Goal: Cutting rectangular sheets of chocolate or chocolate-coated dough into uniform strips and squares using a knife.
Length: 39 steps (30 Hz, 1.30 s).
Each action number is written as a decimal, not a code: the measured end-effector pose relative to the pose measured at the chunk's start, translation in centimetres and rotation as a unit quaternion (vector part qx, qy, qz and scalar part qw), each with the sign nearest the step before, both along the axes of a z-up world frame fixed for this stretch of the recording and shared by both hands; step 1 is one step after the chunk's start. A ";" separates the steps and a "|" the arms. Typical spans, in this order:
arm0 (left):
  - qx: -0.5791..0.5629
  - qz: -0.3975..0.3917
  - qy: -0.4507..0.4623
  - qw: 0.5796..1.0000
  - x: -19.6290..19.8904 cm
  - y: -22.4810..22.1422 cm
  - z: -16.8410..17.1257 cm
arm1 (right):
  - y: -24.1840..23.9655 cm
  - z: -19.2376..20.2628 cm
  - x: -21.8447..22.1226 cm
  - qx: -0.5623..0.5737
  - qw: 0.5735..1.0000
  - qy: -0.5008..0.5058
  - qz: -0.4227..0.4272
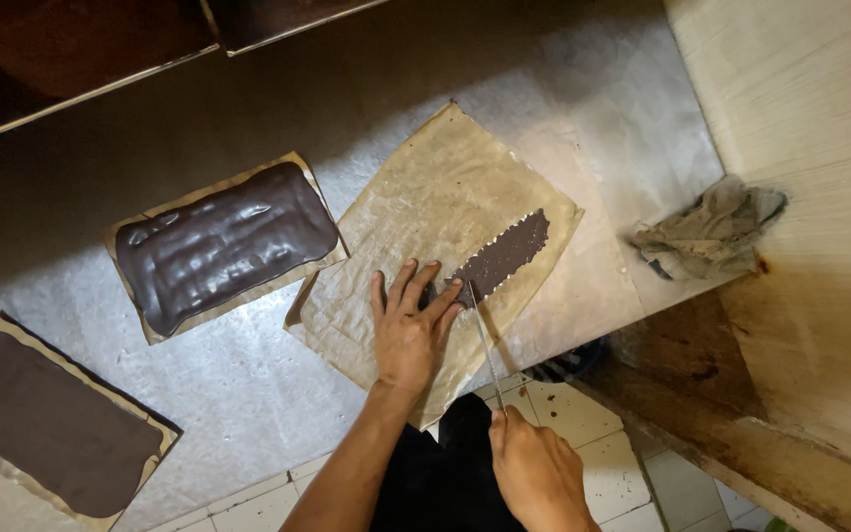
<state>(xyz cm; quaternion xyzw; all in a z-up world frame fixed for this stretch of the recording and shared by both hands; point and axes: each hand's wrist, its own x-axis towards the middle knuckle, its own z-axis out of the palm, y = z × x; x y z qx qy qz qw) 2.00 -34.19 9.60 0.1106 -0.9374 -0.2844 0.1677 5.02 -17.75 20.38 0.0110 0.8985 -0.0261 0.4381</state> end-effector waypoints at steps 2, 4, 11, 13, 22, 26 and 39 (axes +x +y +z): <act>-0.001 0.001 -0.002 1.000 0.1 0.1 -0.1 | 0.6 -0.3 0.7 0.000 1.000 -0.013 -0.004; 0.000 -0.001 -0.003 1.000 0.1 0.1 -0.3 | 1.4 -0.9 1.7 0.018 1.000 -0.012 0.018; 0.023 -0.012 -0.009 1.000 0.4 -0.3 0.0 | 5.2 -2.4 3.5 0.068 0.997 -0.008 0.022; 0.048 -0.011 -0.004 0.999 0.4 -0.3 -0.1 | 5.8 -2.4 2.9 0.111 0.993 0.035 -0.005; 0.030 0.008 0.005 1.000 0.0 0.5 3.2 | 9.4 -5.0 -2.0 0.005 0.968 0.234 0.092; -0.028 -0.029 -0.020 0.999 -0.4 2.6 1.9 | 7.6 -2.6 -5.9 0.053 0.984 0.146 0.085; -0.035 0.135 0.019 0.990 -0.8 6.0 1.2 | 7.5 -2.7 -10.0 0.041 0.967 0.066 0.243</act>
